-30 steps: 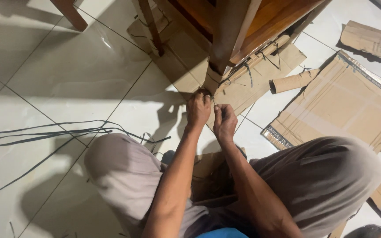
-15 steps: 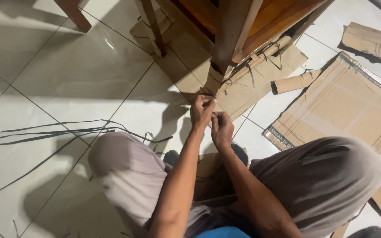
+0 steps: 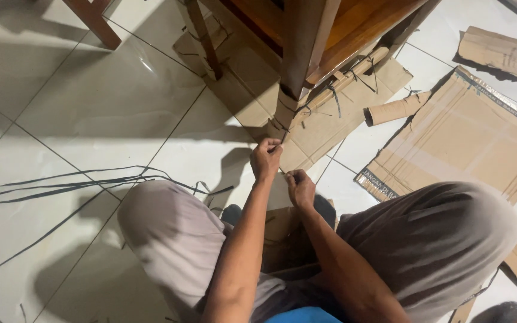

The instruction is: Wrapping the legs of a wooden chair with cardboard and securing them with plastic ties.

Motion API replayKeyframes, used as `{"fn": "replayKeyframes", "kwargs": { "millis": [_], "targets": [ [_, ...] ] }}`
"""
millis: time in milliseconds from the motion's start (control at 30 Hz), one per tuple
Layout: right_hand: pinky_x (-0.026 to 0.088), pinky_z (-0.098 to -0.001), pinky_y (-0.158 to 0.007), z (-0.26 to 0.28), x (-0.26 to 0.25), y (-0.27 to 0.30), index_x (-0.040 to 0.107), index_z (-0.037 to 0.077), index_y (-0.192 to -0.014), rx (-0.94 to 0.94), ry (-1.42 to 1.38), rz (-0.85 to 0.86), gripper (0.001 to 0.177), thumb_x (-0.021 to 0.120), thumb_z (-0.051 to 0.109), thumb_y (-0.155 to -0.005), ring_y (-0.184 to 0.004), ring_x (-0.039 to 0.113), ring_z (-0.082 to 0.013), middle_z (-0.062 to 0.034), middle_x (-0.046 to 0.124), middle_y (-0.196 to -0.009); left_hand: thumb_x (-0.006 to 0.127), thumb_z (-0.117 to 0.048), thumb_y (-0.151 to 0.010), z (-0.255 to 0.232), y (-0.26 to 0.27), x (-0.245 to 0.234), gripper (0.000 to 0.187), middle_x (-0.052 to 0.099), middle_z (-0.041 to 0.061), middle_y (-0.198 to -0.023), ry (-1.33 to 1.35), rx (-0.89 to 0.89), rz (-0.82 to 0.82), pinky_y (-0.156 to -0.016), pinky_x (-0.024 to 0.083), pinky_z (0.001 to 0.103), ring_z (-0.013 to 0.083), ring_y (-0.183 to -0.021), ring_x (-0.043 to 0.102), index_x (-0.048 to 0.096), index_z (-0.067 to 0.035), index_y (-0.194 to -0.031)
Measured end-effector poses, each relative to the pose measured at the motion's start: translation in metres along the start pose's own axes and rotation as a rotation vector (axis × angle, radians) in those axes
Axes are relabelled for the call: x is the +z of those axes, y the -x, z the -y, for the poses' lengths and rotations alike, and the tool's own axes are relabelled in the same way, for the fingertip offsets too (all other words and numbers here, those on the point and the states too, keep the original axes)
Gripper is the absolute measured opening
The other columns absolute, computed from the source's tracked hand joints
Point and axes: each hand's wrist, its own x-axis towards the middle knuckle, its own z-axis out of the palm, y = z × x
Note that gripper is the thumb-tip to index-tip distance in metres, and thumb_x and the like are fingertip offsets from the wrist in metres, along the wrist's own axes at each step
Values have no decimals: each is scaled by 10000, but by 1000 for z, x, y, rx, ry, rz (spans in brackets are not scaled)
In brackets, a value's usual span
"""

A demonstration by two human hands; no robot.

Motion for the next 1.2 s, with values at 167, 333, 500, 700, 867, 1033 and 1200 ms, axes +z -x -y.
{"fn": "replayKeyframes", "kwargs": {
  "millis": [167,333,500,700,867,1033,1200],
  "targets": [
    [545,-502,-883,-2,-3,1,735,166,-1030,41,5,37,217,684,356,-939,-1002,725,-390,-124,774,-935,681,-291,-815,23,5,5,207,796,-94,-943,-30,-53,19,-899,581,406,221,-997,753,765,-294,-1005],
    [547,-480,-904,-12,3,-4,735,203,-1015,67,7,99,208,673,383,-930,-992,735,-349,-73,775,-861,695,-289,-844,75,2,15,189,796,-69,-983,-103,-106,33,-912,577,434,249,-1051,736,767,-286,-1018],
    [547,-472,-881,-15,6,-5,744,229,-1016,65,-13,143,220,665,416,-930,-937,746,-295,-27,765,-812,622,-297,-863,139,-1,23,175,790,-122,-992,-300,-206,83,-909,590,404,220,-1051,742,755,-372,-948],
    [559,-411,-832,-17,29,1,756,197,-981,21,-58,221,175,661,339,-943,-823,734,-248,-27,745,-767,590,-143,-886,115,39,-20,270,774,-13,-1131,-450,-131,151,-976,576,434,285,-1146,706,758,-313,-1012],
    [569,-415,-802,-15,49,8,746,172,-993,-17,-39,283,198,658,341,-939,-799,738,-232,-47,739,-755,622,-65,-878,104,53,-72,291,662,66,-1331,-501,-125,86,-1048,523,488,333,-1272,602,744,-193,-1108],
    [553,-379,-729,-11,62,13,735,111,-980,-76,-69,359,217,634,302,-957,-732,707,-222,-69,711,-724,621,-81,-933,92,78,-110,296,471,65,-1575,-680,-148,140,-1167,404,567,359,-1491,358,721,-115,-1209],
    [546,-372,-709,-23,83,14,728,107,-1006,-68,-79,374,222,641,307,-963,-726,706,-200,-59,715,-751,624,-161,-973,123,68,-94,393,470,55,-1561,-639,-225,212,-1268,169,617,333,-1496,358,574,-81,-1355]
  ]
}}
